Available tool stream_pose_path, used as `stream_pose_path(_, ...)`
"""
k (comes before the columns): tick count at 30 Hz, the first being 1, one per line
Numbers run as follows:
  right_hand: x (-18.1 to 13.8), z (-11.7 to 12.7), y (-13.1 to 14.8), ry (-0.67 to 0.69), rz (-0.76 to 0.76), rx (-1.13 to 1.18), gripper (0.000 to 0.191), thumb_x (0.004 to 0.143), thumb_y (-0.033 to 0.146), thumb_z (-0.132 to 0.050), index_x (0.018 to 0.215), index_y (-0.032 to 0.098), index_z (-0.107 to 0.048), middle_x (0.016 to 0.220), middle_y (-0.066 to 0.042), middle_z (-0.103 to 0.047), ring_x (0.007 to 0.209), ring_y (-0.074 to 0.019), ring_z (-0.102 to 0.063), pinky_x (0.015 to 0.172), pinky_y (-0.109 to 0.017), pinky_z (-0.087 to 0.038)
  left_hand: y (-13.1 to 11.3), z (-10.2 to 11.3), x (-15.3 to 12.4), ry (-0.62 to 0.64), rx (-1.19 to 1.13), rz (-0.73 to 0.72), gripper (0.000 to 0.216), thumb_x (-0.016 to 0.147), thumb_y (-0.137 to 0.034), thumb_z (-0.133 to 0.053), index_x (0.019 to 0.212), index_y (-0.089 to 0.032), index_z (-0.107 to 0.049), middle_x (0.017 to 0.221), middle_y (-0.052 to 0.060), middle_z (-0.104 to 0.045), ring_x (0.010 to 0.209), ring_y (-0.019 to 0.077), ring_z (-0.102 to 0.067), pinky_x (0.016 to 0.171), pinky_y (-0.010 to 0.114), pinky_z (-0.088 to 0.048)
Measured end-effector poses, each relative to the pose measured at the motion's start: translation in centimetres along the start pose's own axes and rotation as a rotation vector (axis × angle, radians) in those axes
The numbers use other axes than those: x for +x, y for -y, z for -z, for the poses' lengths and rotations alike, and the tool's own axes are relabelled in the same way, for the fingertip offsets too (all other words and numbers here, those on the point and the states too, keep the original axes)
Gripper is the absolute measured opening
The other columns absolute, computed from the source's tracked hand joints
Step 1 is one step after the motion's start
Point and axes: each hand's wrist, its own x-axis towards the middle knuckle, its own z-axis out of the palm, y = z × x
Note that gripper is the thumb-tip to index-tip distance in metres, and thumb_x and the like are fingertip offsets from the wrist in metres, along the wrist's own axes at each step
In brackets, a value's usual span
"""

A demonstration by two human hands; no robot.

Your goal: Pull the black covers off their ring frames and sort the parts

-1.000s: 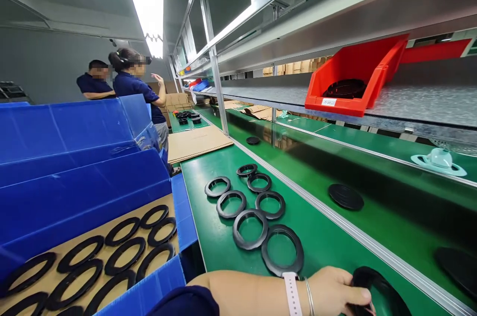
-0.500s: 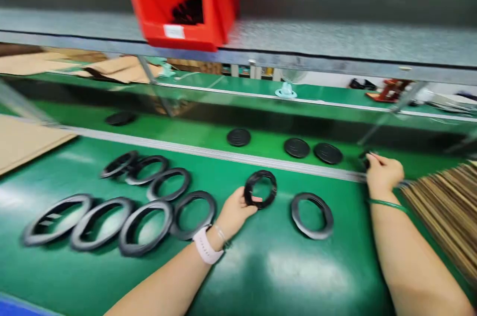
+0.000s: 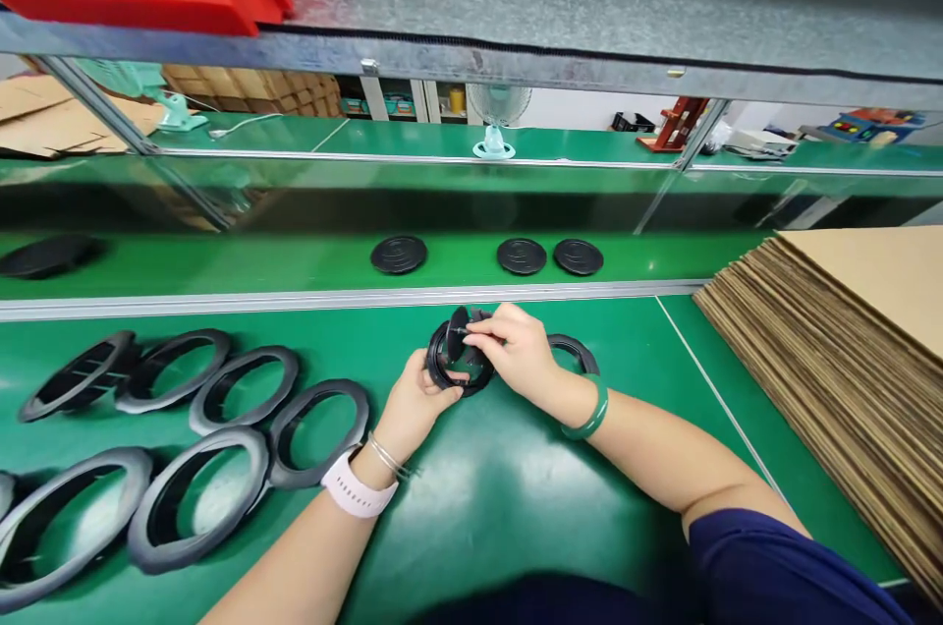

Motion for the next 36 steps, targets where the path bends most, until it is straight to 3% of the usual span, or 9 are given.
stream_pose_path(4,0.9,1.9,-1.5,-0.147,-0.118,0.075,0.005,0.086,0.022,-0.075,0.088,0.021,-0.079,0.076,-0.002,-0.060,0.070,-0.0178,-0.058,0.064,-0.029,-0.051,-0.7,0.5,-0.3,-0.037,-0.135,0.042,0.059,0.075,-0.048,-0.082,0.115,-0.011,-0.060,0.088,0.005,-0.070,0.087,0.0228,-0.070,0.080,0.031,-0.056)
stream_pose_path(7,1.2,2.8,-2.5,-0.187,-0.214,0.145,0.009,0.081,0.028,-0.077,0.085,0.020,-0.079,0.076,-0.003,-0.060,0.068,-0.0182,-0.057,0.065,-0.031,-0.053,-1.4,0.5,-0.7,-0.045,-0.279,0.051,0.068,0.083,-0.064,-0.068,0.123,-0.010,-0.061,0.090,0.006,-0.069,0.094,0.0258,-0.070,0.093,0.038,-0.055)
stream_pose_path(10,1.0,2.8,-3.1,-0.163,-0.248,0.174,0.013,0.079,0.032,-0.078,0.083,0.019,-0.078,0.076,-0.003,-0.060,0.066,-0.0184,-0.057,0.065,-0.033,-0.054,-1.7,0.0,-1.0,0.061,-0.269,-0.004,0.092,0.077,-0.047,-0.083,0.151,-0.018,-0.035,0.116,0.010,-0.068,0.117,0.0301,-0.063,0.108,0.045,-0.045)
stream_pose_path(12,0.8,2.5,-3.3,-0.140,-0.252,0.186,0.014,0.079,0.033,-0.077,0.083,0.019,-0.078,0.076,-0.003,-0.060,0.065,-0.0182,-0.057,0.063,-0.032,-0.054,-1.4,-0.3,-0.9,0.079,-0.186,-0.034,0.109,0.070,-0.032,-0.091,0.154,-0.018,-0.025,0.114,0.010,-0.070,0.118,0.0289,-0.063,0.110,0.043,-0.042)
stream_pose_path(18,0.5,2.3,-3.6,-0.107,-0.261,0.198,0.009,0.079,0.029,-0.078,0.082,0.021,-0.078,0.076,-0.003,-0.059,0.064,-0.0175,-0.057,0.062,-0.031,-0.053,-0.8,0.4,-0.3,-0.028,-0.246,0.069,0.066,0.082,-0.054,-0.079,0.124,-0.007,-0.060,0.084,0.006,-0.069,0.080,0.0203,-0.068,0.080,0.032,-0.054)
stream_pose_path(25,-0.1,2.2,-2.7,0.031,-0.141,0.112,0.006,0.084,0.017,-0.080,0.089,0.020,-0.079,0.075,-0.001,-0.059,0.065,-0.0163,-0.055,0.060,-0.028,-0.049,-1.0,-0.1,-0.7,0.126,-0.181,0.009,0.084,0.071,-0.032,-0.091,0.140,-0.016,-0.046,0.129,0.015,-0.065,0.123,0.0291,-0.060,0.111,0.042,-0.044)
stream_pose_path(29,-0.4,2.0,-2.2,0.080,-0.013,0.049,0.011,0.085,0.011,-0.080,0.092,0.019,-0.078,0.075,-0.001,-0.057,0.068,-0.0161,-0.056,0.064,-0.028,-0.048,-0.2,-0.3,-0.5,0.112,-0.045,0.001,0.064,0.081,-0.050,-0.080,0.124,-0.011,-0.052,0.113,0.017,-0.071,0.110,0.0315,-0.066,0.101,0.046,-0.050)
stream_pose_path(33,-0.9,1.6,-2.2,0.132,0.119,-0.045,0.006,0.090,0.015,-0.078,0.094,0.019,-0.078,0.079,-0.002,-0.059,0.075,-0.0177,-0.058,0.068,-0.029,-0.049,-0.2,-0.1,-0.5,0.081,-0.024,0.000,0.053,0.092,-0.059,-0.064,0.113,-0.011,-0.060,0.093,0.012,-0.073,0.091,0.0260,-0.069,0.085,0.038,-0.056)
stream_pose_path(36,-1.4,1.4,-2.4,0.187,0.161,-0.143,0.003,0.094,0.022,-0.075,0.096,0.020,-0.077,0.082,-0.003,-0.061,0.077,-0.0178,-0.059,0.070,-0.029,-0.050,-0.2,-0.2,-0.5,0.119,-0.039,-0.044,0.059,0.080,-0.048,-0.082,0.122,-0.015,-0.059,0.119,0.011,-0.069,0.114,0.0257,-0.063,0.095,0.032,-0.053)
